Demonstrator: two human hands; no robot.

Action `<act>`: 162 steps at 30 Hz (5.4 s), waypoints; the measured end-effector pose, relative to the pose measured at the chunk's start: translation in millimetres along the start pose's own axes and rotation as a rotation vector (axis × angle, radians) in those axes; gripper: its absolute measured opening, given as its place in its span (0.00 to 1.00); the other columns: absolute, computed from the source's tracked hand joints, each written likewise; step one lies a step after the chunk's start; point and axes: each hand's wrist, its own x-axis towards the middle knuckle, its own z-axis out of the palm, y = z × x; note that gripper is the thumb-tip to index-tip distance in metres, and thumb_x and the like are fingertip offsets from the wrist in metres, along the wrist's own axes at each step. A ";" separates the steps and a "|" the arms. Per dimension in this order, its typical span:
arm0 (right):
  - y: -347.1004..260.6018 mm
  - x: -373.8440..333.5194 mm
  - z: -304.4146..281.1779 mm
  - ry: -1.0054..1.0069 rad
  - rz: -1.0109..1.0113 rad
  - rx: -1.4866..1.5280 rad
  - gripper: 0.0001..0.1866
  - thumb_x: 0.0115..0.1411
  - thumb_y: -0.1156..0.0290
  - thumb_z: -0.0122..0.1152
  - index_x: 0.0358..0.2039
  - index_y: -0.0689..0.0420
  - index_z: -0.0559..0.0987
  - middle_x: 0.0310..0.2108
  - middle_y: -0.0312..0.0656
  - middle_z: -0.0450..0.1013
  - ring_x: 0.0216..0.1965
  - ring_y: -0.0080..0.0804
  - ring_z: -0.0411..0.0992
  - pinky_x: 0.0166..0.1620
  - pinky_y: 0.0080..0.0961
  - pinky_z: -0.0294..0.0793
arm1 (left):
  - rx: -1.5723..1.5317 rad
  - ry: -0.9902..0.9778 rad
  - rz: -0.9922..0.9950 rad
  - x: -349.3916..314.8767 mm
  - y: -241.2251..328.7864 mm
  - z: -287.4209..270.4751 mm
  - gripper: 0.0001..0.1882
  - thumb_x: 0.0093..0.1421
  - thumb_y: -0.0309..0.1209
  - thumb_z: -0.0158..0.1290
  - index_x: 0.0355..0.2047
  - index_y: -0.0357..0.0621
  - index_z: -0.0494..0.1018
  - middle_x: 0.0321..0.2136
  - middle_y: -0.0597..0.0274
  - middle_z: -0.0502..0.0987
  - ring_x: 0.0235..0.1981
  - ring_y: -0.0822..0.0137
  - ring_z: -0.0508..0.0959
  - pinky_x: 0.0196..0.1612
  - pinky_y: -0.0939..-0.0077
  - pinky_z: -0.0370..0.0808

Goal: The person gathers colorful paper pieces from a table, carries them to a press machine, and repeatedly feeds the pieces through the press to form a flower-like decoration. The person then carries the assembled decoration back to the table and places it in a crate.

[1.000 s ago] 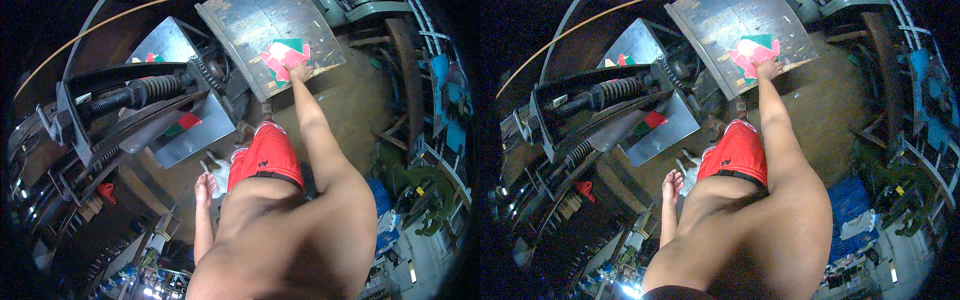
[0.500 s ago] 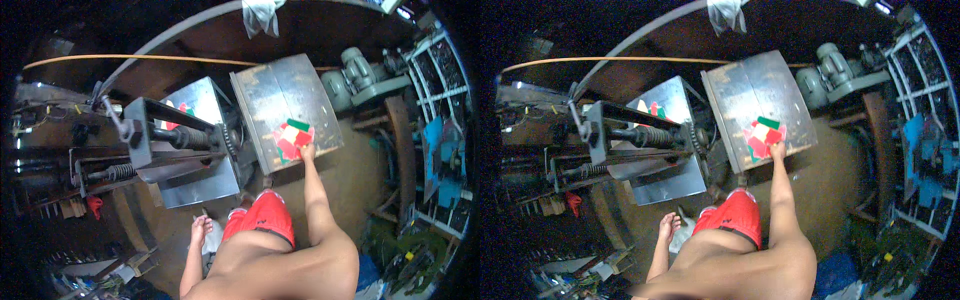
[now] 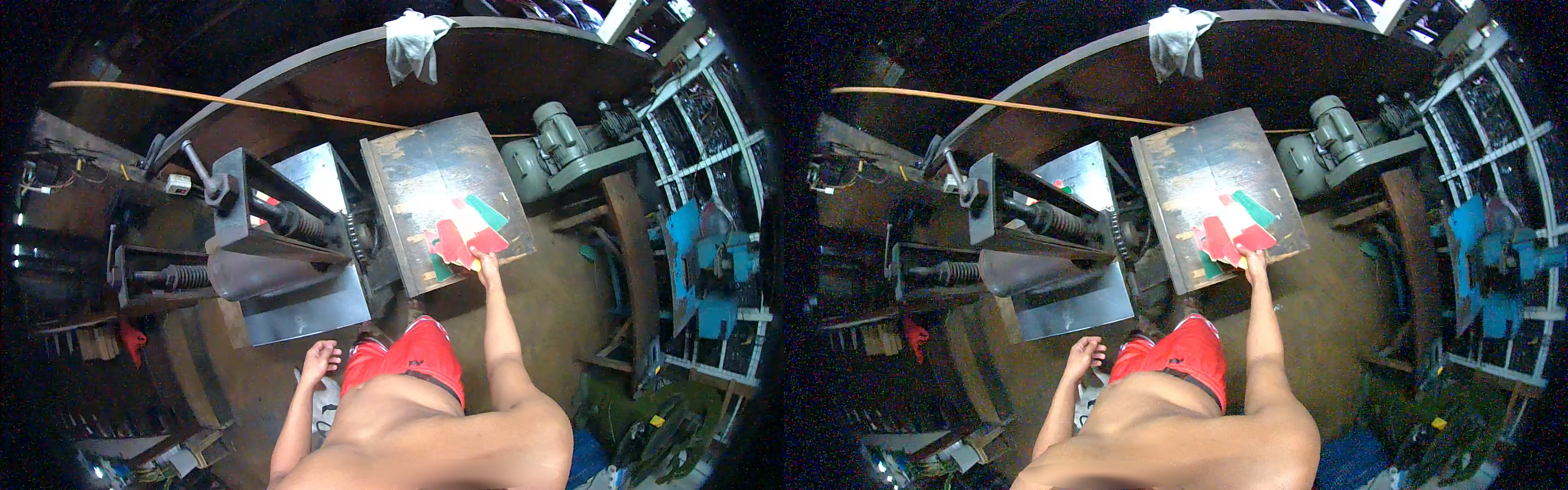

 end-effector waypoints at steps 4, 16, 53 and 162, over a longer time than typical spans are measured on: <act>-18.1 -12.2 12.9 -0.035 -0.091 0.052 0.22 0.52 0.79 0.63 0.49 0.62 0.70 0.45 0.41 0.73 0.46 0.32 0.72 0.51 0.30 0.71 | 0.095 -0.005 0.003 -2.2 7.4 12.2 0.16 0.67 0.39 0.44 0.48 0.41 0.69 0.34 0.62 0.77 0.29 0.75 0.76 0.30 0.80 0.75; -49.9 -186.8 56.3 -0.528 0.054 0.225 0.26 0.48 0.78 0.66 0.50 0.57 0.71 0.41 0.34 0.74 0.41 0.25 0.73 0.46 0.26 0.72 | 0.249 -0.200 0.731 -29.6 105.4 76.3 0.27 0.62 0.37 0.51 0.58 0.38 0.59 0.51 0.55 0.69 0.54 0.65 0.69 0.56 0.69 0.65; 82.9 -425.4 249.2 -0.470 -0.044 0.249 0.26 0.57 0.78 0.58 0.56 0.57 0.63 0.48 0.38 0.70 0.49 0.31 0.70 0.57 0.37 0.66 | -0.430 0.214 0.518 -73.7 -76.6 -267.3 0.11 0.67 0.37 0.46 0.38 0.42 0.67 0.24 0.69 0.72 0.17 0.84 0.66 0.17 0.88 0.63; 149.3 -461.1 549.4 0.106 -0.448 0.452 0.24 0.64 0.71 0.48 0.60 0.59 0.61 0.59 0.44 0.63 0.61 0.38 0.60 0.63 0.47 0.55 | 0.129 0.184 0.346 380.7 -51.4 -783.5 0.06 0.57 0.30 0.50 0.32 0.43 0.73 0.21 0.66 0.73 0.21 0.69 0.74 0.24 0.74 0.71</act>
